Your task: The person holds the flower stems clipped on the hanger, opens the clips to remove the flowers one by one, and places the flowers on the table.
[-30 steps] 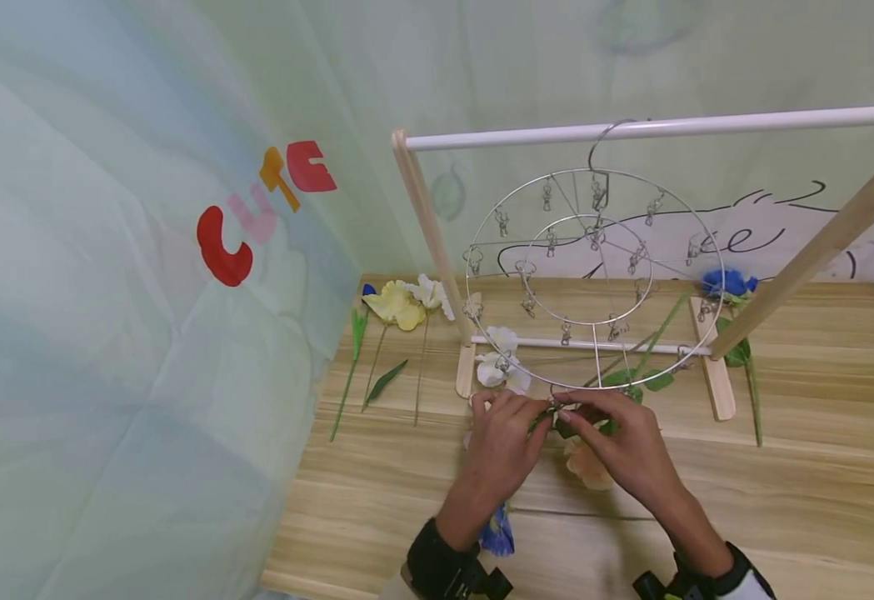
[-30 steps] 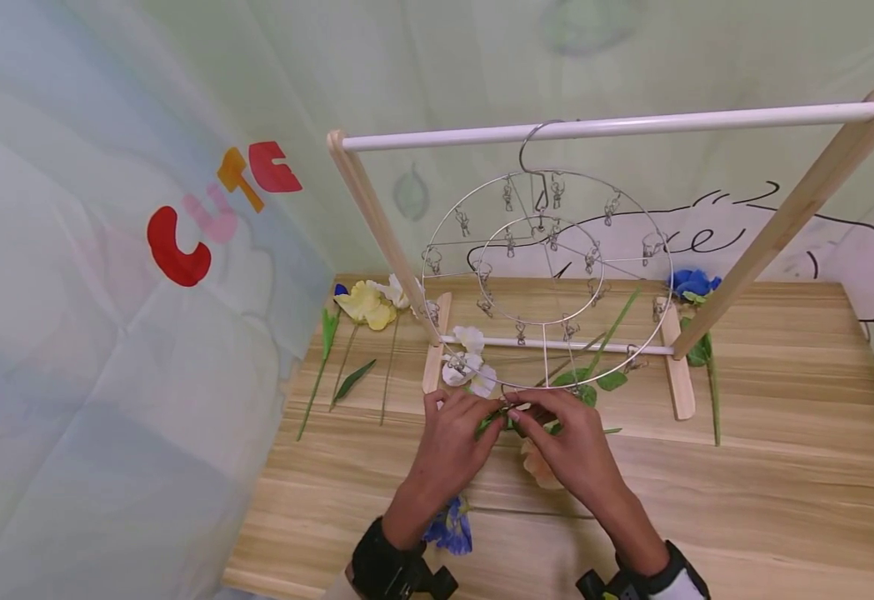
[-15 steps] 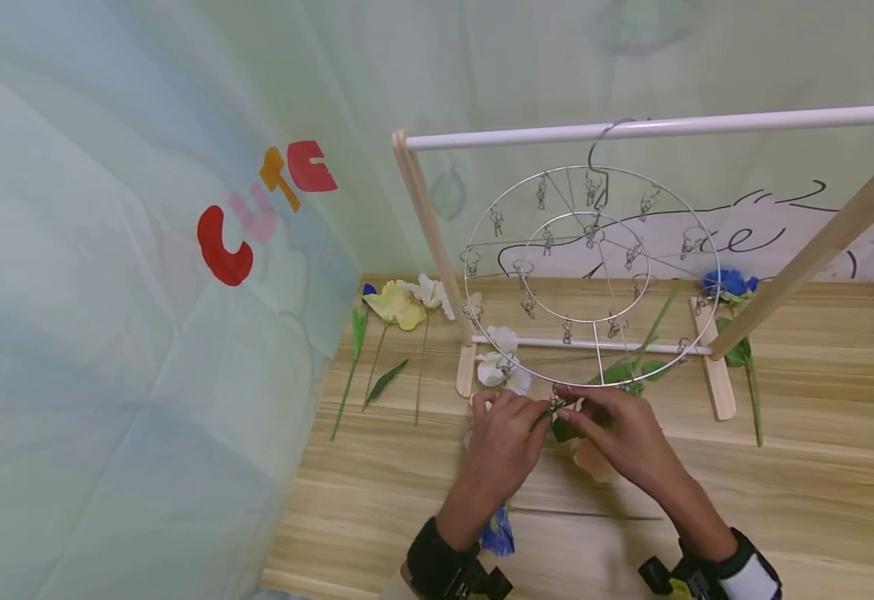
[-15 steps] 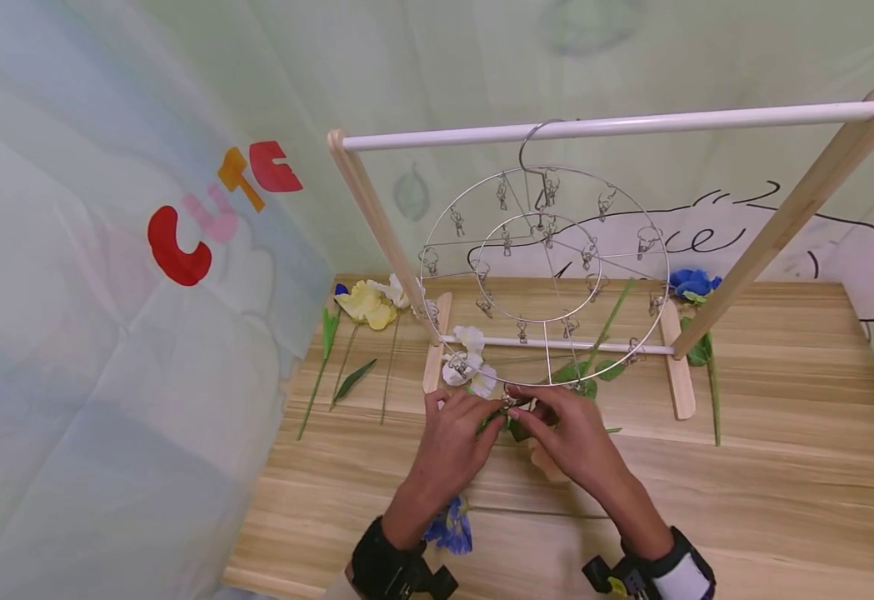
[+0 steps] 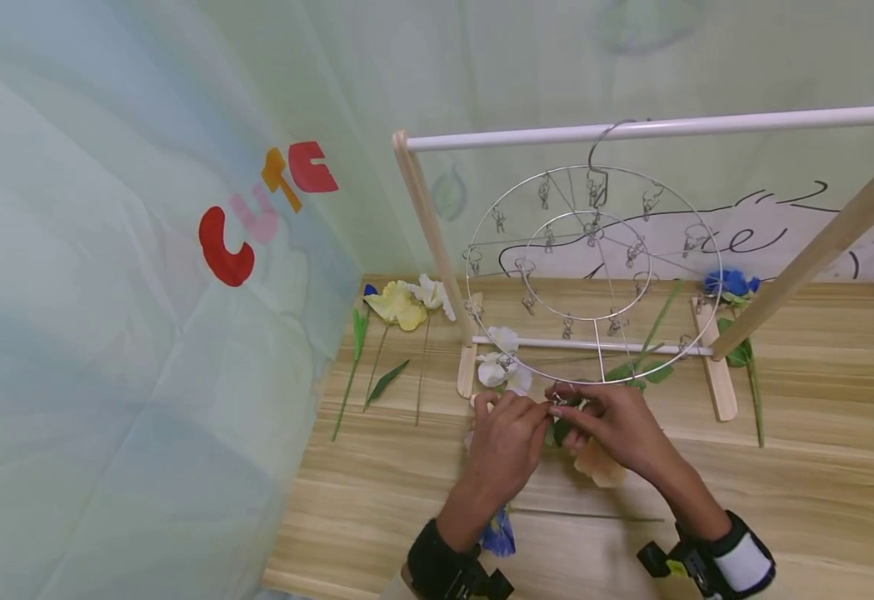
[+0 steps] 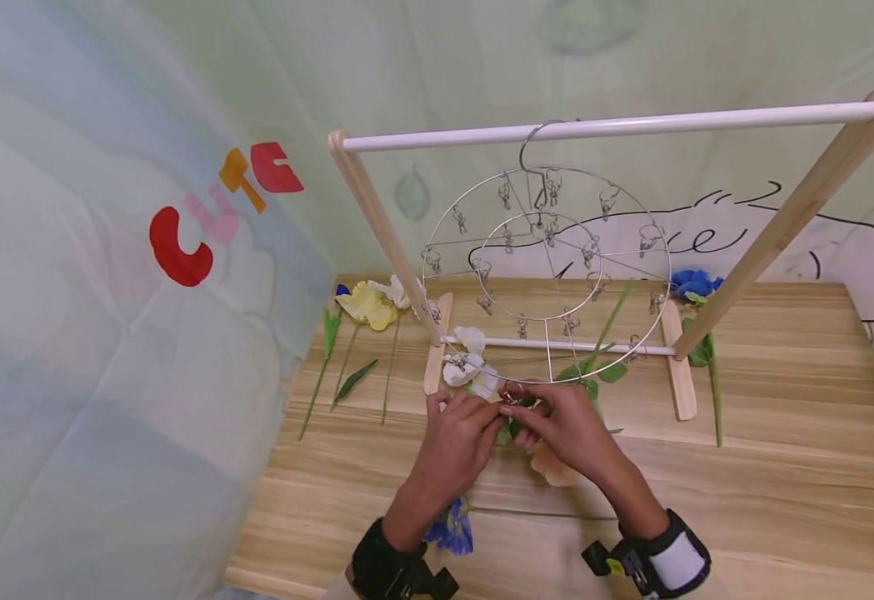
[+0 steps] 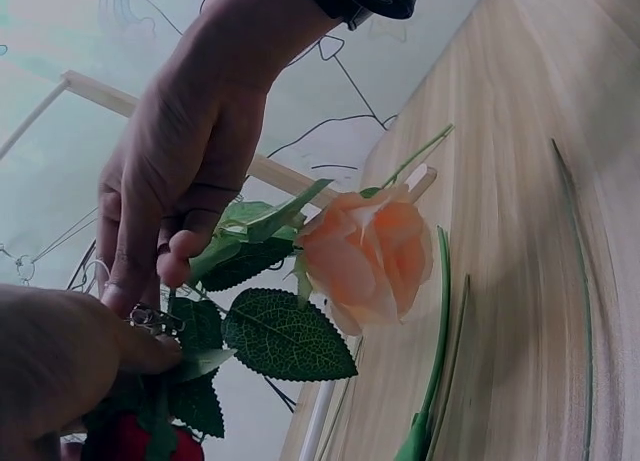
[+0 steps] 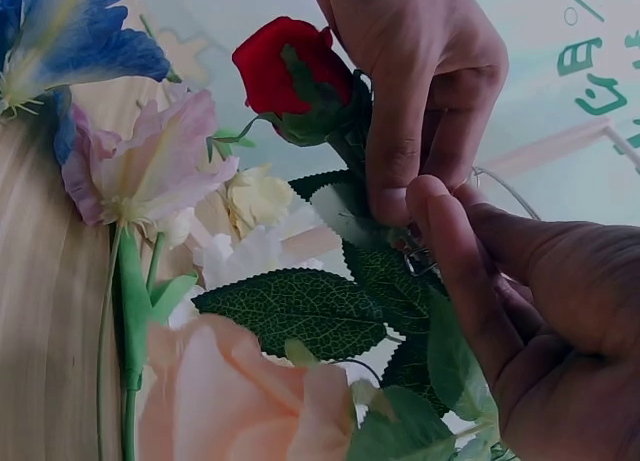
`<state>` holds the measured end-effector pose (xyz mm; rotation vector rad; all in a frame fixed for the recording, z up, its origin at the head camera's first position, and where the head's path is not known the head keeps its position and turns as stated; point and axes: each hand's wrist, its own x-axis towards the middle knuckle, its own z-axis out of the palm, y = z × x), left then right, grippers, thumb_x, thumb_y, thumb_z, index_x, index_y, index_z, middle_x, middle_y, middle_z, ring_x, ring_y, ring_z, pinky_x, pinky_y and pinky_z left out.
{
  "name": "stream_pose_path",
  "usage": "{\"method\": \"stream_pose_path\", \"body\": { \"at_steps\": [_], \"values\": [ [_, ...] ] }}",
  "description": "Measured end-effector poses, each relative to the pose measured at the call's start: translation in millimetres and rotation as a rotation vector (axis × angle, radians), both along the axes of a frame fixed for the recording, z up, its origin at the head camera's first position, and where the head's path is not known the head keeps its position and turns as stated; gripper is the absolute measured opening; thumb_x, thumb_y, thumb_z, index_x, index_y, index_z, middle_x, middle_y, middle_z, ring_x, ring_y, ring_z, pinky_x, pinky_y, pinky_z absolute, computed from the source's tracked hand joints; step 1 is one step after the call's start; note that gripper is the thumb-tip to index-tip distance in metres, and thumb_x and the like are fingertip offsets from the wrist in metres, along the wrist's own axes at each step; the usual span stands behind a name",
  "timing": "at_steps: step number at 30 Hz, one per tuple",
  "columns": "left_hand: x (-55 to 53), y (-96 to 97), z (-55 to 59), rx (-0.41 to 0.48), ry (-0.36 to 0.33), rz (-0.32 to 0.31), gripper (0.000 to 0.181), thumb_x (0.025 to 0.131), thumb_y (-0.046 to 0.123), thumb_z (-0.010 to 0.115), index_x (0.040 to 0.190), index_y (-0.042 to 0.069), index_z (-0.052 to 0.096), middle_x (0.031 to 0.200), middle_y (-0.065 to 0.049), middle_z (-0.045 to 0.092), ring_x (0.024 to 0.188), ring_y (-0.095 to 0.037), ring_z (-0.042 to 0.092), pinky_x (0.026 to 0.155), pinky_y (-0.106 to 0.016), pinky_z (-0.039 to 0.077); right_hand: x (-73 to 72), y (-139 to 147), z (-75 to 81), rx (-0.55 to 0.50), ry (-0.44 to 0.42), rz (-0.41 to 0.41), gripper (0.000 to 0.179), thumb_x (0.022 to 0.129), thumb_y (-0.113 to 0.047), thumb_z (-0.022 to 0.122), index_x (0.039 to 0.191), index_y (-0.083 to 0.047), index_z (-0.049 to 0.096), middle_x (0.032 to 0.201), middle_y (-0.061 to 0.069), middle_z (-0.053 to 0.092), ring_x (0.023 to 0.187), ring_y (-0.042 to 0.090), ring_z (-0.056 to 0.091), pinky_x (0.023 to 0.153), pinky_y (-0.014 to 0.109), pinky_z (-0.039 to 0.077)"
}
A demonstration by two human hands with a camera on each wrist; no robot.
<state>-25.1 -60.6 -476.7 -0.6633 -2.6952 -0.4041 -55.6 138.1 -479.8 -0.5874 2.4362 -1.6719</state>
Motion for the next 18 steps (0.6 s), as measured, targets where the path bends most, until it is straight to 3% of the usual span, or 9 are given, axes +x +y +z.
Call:
{"method": "stream_pose_path", "body": {
  "at_steps": [5, 12, 18],
  "values": [
    [0.0, -0.5, 0.0, 0.0, 0.007, -0.002, 0.014, 0.098, 0.023, 0.078, 0.11, 0.019, 0.083, 0.097, 0.012, 0.077, 0.09, -0.007, 0.065, 0.098, -0.039, 0.041, -0.9, 1.4, -1.8, -0.088, -0.062, 0.005, 0.03, 0.096, -0.006, 0.076, 0.126, 0.002, 0.074, 0.087, 0.018, 0.081, 0.059, 0.025, 0.076, 0.055, 0.04, 0.061],
    [0.4, -1.3, -2.2, 0.002, 0.043, -0.008, 0.014, 0.093, 0.02, 0.083, 0.107, 0.02, 0.084, 0.097, 0.012, 0.078, 0.091, -0.006, 0.066, 0.098, -0.04, 0.041, 0.6, -0.2, -2.9, -0.151, -0.112, 0.001, 0.029, 0.095, 0.001, 0.076, 0.122, 0.009, 0.073, 0.098, 0.022, 0.08, 0.064, 0.021, 0.078, 0.058, 0.038, 0.063],
    [0.2, -2.0, -3.4, 0.03, 0.036, -0.012, 0.013, 0.091, 0.016, 0.085, 0.104, 0.019, 0.084, 0.097, 0.011, 0.08, 0.092, -0.006, 0.068, 0.098, -0.041, 0.041, 0.5, -2.3, -5.5, -0.17, -0.139, -0.029, 0.02, 0.094, -0.003, 0.078, 0.113, 0.003, 0.077, 0.091, 0.02, 0.081, 0.062, 0.026, 0.078, 0.057, 0.041, 0.062]
  ]
}}
